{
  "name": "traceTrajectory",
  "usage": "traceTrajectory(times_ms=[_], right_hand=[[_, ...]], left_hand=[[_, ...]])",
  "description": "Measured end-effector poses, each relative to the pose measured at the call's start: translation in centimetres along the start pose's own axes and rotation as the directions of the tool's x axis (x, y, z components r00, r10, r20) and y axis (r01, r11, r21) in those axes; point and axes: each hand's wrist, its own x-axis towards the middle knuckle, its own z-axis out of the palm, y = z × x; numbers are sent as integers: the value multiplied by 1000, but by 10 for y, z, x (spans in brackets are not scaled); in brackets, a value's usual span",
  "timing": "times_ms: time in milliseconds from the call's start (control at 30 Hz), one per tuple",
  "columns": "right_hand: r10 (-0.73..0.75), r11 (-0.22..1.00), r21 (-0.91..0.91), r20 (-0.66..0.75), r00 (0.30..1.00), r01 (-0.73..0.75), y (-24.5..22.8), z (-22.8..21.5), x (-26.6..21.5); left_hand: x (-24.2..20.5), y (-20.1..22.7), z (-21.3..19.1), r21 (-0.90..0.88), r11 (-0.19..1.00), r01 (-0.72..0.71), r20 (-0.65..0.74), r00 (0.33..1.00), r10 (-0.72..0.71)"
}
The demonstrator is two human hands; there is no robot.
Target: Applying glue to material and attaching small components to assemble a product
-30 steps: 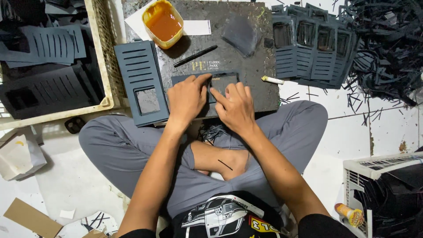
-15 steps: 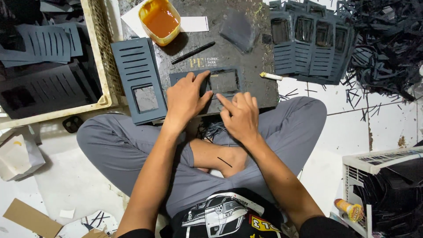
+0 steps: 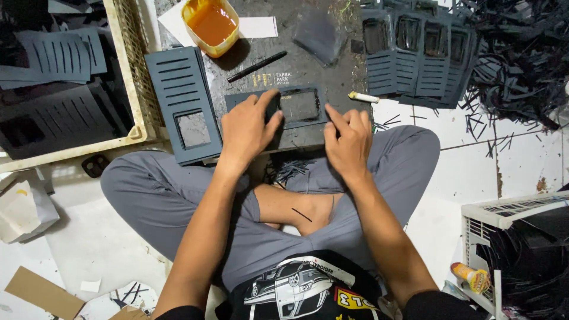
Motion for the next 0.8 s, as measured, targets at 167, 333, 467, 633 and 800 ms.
traceTrajectory(times_ms=[167, 333, 467, 633, 800], right_hand=[[-153, 988, 4, 32, 988, 153, 15, 0, 27], [-245, 968, -35, 78, 966, 248, 21, 1, 40], [-223, 969, -70, 165, 961, 237, 5, -12, 53], [-339, 907, -206, 165, 926, 368, 1, -18, 42], [-326, 924, -139, 195, 925, 355, -1, -27, 18]], left_hand=[[27, 6, 24, 81, 997, -12, -69, 997, 17], [81, 20, 59, 84, 989, -121, -126, 983, 131], [99, 27, 55, -61, 985, -160, -128, 980, 152], [99, 27, 61, -10, 987, -160, -146, 977, 157], [99, 29, 63, 41, 995, -93, -148, 984, 98]])
